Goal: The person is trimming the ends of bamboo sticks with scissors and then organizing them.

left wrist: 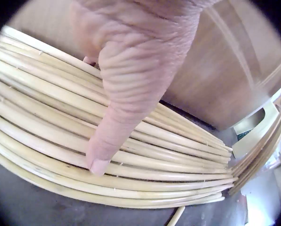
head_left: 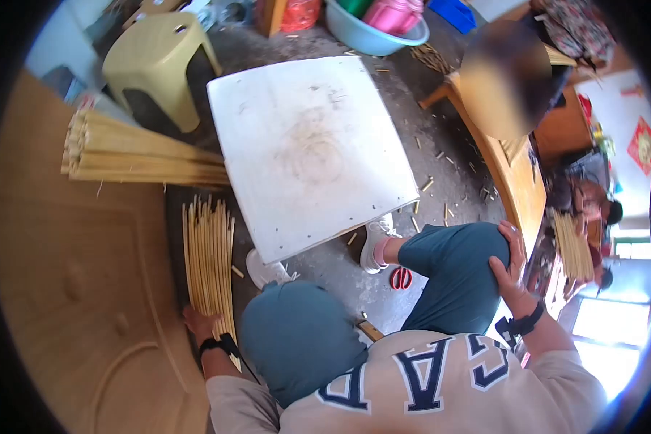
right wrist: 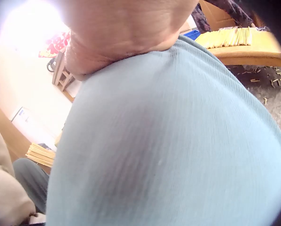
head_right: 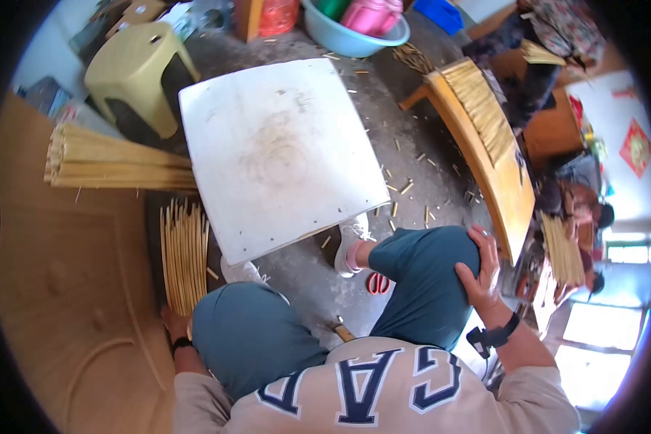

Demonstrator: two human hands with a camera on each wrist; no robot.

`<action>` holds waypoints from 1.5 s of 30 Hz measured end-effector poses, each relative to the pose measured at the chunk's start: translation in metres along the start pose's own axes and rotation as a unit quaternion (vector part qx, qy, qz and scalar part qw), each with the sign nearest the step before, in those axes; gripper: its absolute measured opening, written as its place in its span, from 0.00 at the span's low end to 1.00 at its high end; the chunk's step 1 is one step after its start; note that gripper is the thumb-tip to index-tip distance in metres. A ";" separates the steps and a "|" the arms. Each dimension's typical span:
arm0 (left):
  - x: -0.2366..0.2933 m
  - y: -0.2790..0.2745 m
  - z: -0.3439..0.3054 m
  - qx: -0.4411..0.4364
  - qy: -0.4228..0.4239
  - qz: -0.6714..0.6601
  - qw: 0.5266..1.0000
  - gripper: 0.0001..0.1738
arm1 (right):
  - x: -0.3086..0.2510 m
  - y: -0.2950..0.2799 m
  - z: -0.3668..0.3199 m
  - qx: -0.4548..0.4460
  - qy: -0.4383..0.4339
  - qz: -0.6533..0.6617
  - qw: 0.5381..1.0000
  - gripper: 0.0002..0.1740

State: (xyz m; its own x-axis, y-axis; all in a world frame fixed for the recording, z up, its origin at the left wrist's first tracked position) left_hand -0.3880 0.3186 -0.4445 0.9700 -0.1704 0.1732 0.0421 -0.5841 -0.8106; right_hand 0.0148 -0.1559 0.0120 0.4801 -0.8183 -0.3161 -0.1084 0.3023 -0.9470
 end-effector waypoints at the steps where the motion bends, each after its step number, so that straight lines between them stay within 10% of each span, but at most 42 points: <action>1: 0.001 -0.006 -0.002 0.043 -0.018 0.026 0.999 0.57 | 0.002 -0.002 -0.001 0.011 0.008 0.002 1.000 0.33; 17: 0.037 -0.056 -0.069 0.099 0.040 -0.009 0.994 0.27 | -0.008 0.004 0.003 0.039 -0.027 0.079 0.996 0.31; 35: 0.015 -0.206 -0.216 0.131 0.183 -0.078 0.971 0.25 | -0.011 0.015 -0.002 0.100 -0.132 0.118 0.979 0.31; 45: 0.043 -0.323 -0.292 -0.028 0.167 -0.330 0.929 0.30 | -0.017 0.026 -0.008 0.125 -0.154 0.115 0.973 0.31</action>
Point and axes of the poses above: each hand's wrist, its own z-axis towards the middle knuckle, its own y-axis out of the palm, x = y × z, the point moved 4 cm from there along z, towards the middle knuckle, and after that the axes turned 5 degrees about z, right-handed, at the moved point
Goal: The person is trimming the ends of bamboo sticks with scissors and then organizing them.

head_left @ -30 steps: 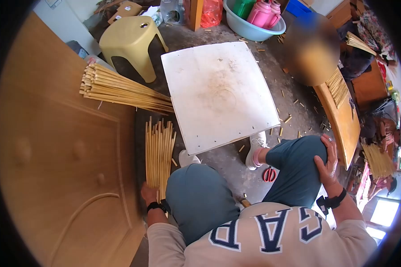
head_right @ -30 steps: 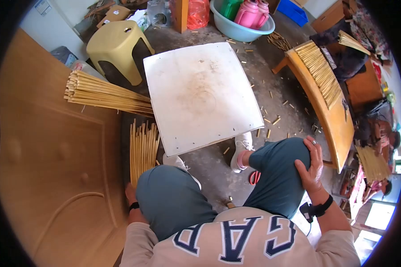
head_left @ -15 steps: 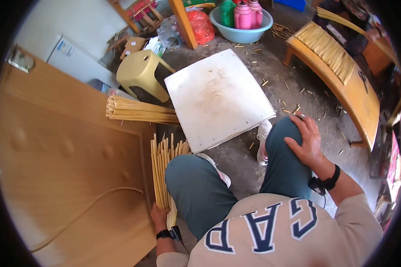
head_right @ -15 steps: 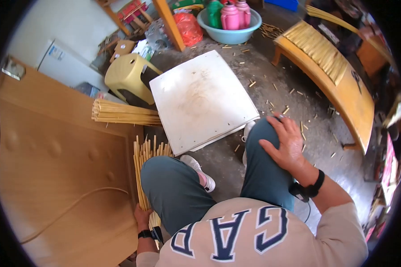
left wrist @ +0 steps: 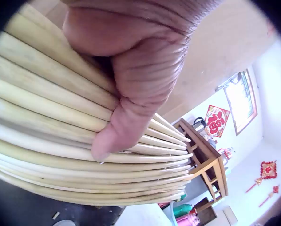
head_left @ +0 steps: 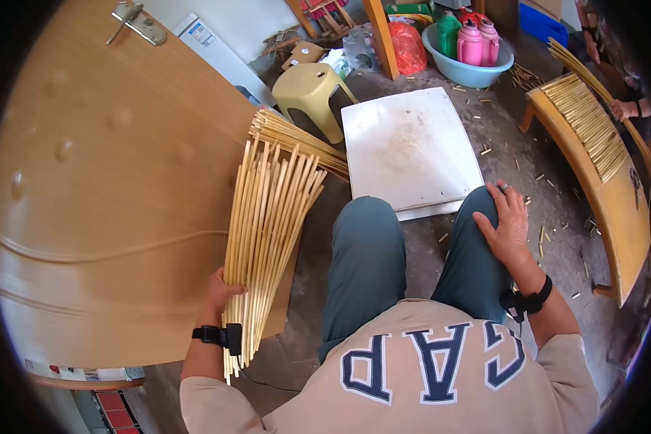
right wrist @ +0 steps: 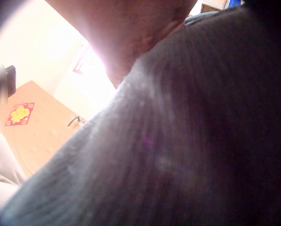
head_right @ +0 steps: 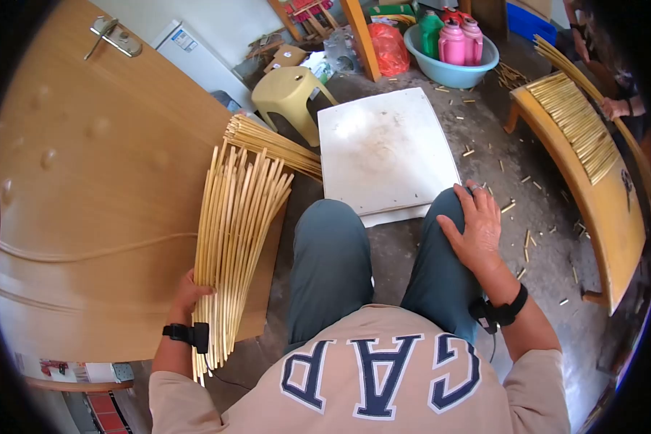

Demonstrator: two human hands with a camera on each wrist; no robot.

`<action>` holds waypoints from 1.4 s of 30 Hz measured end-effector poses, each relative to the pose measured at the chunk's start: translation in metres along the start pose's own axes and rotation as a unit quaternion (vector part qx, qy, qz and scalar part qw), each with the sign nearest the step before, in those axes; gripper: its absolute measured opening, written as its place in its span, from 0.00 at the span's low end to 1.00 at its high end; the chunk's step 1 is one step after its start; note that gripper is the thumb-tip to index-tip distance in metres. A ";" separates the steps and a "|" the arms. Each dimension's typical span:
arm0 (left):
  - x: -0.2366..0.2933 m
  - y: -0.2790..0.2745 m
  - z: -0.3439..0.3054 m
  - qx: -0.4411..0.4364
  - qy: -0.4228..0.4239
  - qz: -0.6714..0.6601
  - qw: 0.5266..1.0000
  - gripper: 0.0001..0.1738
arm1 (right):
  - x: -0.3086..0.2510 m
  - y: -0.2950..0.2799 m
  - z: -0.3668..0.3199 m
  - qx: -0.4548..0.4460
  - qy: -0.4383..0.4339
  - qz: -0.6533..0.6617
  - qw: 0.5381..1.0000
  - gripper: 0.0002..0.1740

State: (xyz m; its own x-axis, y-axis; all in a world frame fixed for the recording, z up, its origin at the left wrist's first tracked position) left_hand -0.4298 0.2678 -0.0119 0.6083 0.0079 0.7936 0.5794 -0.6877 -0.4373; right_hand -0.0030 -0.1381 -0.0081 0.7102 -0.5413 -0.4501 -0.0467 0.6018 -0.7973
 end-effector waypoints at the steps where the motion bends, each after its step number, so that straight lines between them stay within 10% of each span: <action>1: 0.020 0.000 -0.005 0.006 0.008 0.002 1.000 0.30 | 0.002 0.000 -0.001 0.004 -0.003 0.003 1.000 0.31; 21: 0.446 0.054 -0.019 -0.130 0.296 -0.176 0.930 0.28 | 0.023 -0.018 -0.015 0.008 0.037 0.040 0.998 0.34; 29: 0.437 0.133 0.040 -0.212 0.309 -0.314 0.872 0.22 | 0.001 -0.051 -0.021 0.013 0.028 0.256 0.966 0.40; 31: 0.420 0.165 0.048 -0.255 0.298 -0.354 0.849 0.22 | -0.010 -0.037 -0.022 -0.088 0.118 0.547 0.824 0.46; 42: 0.296 0.294 0.144 -0.193 0.177 -0.529 0.807 0.21 | -0.032 -0.032 0.047 -0.225 -0.061 0.199 0.952 0.56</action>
Point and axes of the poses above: each hand's wrist, its own z-axis towards the middle knuckle, its own y-axis out of the palm, x = y × z, the point moved 4 cm from there along z, towards the middle knuckle, and after that the axes turned 5 degrees about z, right-handed, at the moved point
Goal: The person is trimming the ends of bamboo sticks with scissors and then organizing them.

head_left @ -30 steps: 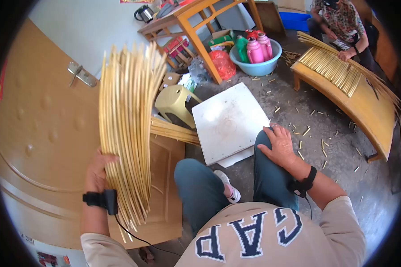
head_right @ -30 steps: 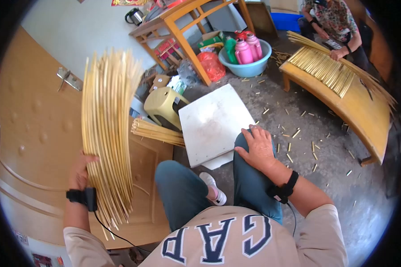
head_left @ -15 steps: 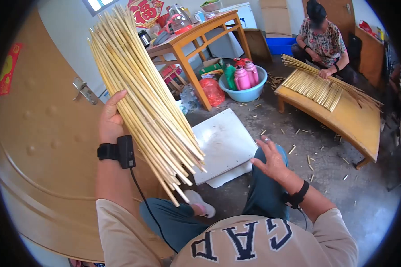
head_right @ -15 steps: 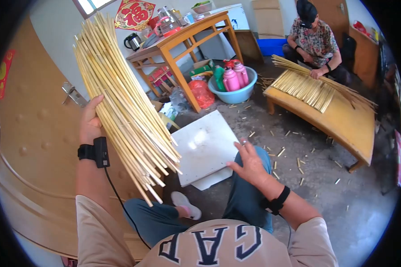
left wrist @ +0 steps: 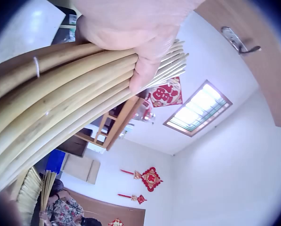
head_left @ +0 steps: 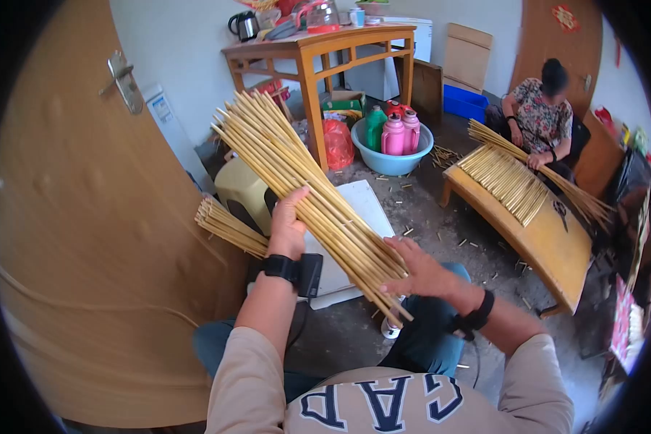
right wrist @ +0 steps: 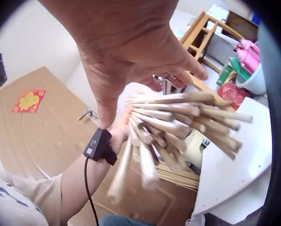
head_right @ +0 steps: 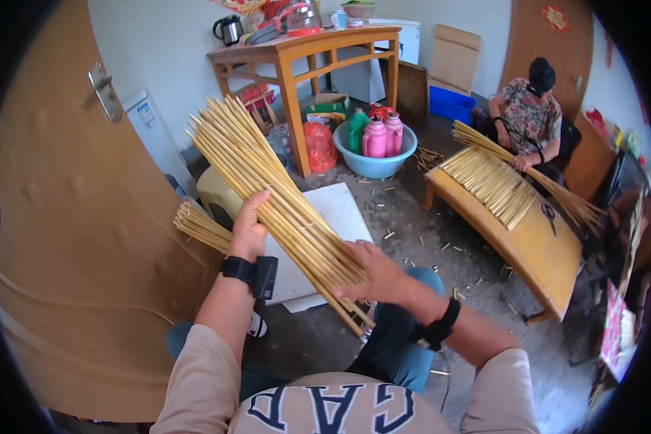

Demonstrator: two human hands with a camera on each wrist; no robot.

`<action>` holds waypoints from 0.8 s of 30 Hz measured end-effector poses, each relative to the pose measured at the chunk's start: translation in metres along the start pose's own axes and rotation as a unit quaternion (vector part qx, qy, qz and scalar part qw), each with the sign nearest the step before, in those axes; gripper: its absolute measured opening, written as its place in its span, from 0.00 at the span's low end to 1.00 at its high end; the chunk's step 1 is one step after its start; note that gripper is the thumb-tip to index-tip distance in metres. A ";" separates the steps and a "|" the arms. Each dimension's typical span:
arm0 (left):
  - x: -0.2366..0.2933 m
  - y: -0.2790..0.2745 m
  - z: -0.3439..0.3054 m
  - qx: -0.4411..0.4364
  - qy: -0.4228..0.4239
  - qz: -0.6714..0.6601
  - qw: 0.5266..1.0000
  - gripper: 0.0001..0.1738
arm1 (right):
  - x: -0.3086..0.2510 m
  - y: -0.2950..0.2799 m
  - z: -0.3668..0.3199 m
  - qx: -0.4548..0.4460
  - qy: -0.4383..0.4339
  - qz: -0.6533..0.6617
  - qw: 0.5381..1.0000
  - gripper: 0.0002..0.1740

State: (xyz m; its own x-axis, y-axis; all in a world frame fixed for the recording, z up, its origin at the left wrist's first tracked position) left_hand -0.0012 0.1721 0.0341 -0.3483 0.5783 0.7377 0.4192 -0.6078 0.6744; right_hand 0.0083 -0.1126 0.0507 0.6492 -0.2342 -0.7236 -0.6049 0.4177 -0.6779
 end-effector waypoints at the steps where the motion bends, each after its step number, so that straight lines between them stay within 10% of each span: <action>1: -0.019 -0.015 0.004 0.021 -0.011 -0.020 1.000 0.21 | 0.005 -0.011 0.007 -0.014 0.003 -0.006 1.000 0.56; 9: -0.134 -0.081 0.014 0.199 -0.016 -0.116 0.973 0.19 | 0.052 -0.045 0.081 -0.116 0.202 0.049 0.971 0.46; 24: -0.176 -0.131 0.046 0.317 -0.125 -0.058 0.938 0.24 | 0.114 0.118 0.127 -0.085 0.048 -0.321 0.942 0.56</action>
Point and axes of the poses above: each hand's wrist, its own z-axis towards the middle knuckle, its own y-axis out of the palm, x = y × z, the point moved 4 cm from there along z, towards the middle knuckle, and after that the axes turned 5 degrees about z, right-handed, at the moved point
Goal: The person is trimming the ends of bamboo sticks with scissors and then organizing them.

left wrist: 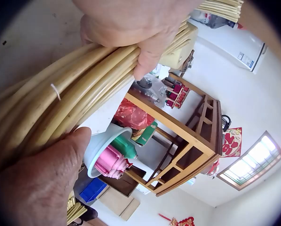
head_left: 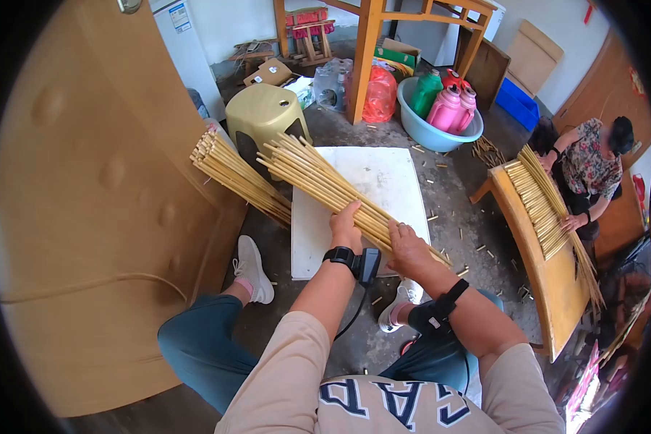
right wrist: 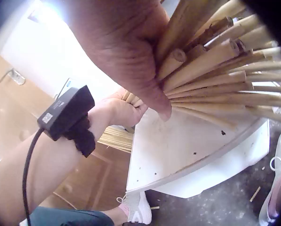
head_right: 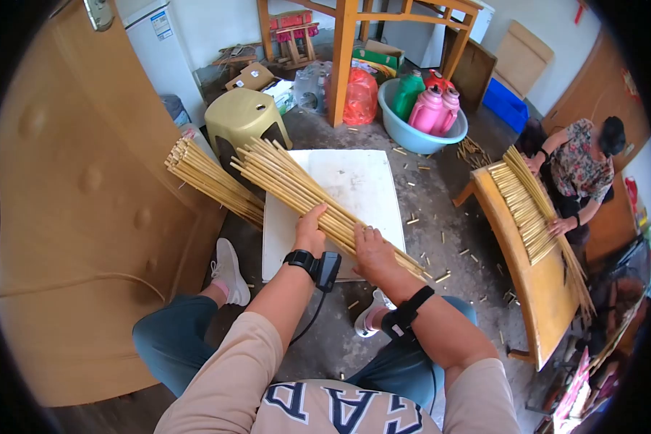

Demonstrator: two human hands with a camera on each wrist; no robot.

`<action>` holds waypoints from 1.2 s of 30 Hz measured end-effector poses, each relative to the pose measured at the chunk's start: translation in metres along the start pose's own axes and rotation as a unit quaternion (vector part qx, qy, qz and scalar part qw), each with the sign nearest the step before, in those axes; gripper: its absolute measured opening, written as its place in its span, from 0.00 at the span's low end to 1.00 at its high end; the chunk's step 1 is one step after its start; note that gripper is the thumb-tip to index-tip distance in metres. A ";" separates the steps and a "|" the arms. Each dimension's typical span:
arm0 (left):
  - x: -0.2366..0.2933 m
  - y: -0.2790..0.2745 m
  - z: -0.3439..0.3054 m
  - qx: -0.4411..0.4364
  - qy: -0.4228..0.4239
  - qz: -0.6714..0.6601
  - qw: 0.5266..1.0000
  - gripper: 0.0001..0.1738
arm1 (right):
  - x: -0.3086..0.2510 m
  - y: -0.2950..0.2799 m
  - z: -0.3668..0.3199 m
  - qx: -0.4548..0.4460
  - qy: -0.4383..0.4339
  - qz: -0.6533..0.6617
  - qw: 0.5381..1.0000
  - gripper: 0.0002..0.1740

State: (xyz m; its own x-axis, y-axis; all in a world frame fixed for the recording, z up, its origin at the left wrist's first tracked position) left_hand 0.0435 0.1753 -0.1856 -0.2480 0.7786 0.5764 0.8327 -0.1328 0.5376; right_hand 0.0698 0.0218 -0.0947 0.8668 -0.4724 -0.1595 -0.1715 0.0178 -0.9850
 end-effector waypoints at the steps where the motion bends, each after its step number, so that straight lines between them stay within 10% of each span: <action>1: -0.003 -0.002 0.008 -0.002 -0.002 0.002 1.000 0.24 | 0.002 0.004 0.003 0.000 0.003 0.000 1.000 0.56; 13: 0.037 -0.051 0.010 -0.152 -0.025 0.262 0.953 0.22 | 0.013 0.042 0.025 -0.023 0.037 0.072 0.997 0.31; 17: 0.121 -0.109 0.021 0.039 0.106 0.267 0.957 0.35 | 0.012 0.046 0.031 -0.034 0.047 0.054 0.997 0.30; 21: 0.206 -0.160 0.064 0.342 0.303 0.382 0.804 0.42 | 0.006 0.046 0.032 -0.031 0.043 0.031 0.998 0.29; 28: 0.245 -0.132 0.083 0.165 0.237 0.206 0.935 0.37 | -0.009 0.036 0.033 -0.039 0.037 -0.057 0.997 0.31; 36: 0.247 -0.140 0.113 0.135 0.256 0.183 0.940 0.25 | -0.017 0.031 0.034 -0.052 0.038 -0.059 0.996 0.30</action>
State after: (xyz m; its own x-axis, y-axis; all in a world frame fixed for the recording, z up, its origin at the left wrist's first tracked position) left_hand -0.0783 0.4551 -0.1879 -0.0693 0.3052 0.9497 0.9866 -0.1200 0.1106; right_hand 0.0657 0.0605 -0.1251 0.8467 -0.5309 -0.0344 -0.1222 -0.1312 -0.9838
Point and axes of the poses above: each hand's wrist, its own z-axis towards the middle knuckle, its own y-axis out of the palm, x = y × z, the point moved 4 cm from there along z, towards the middle knuckle, and after that the axes turned 5 degrees about z, right-handed, at the moved point
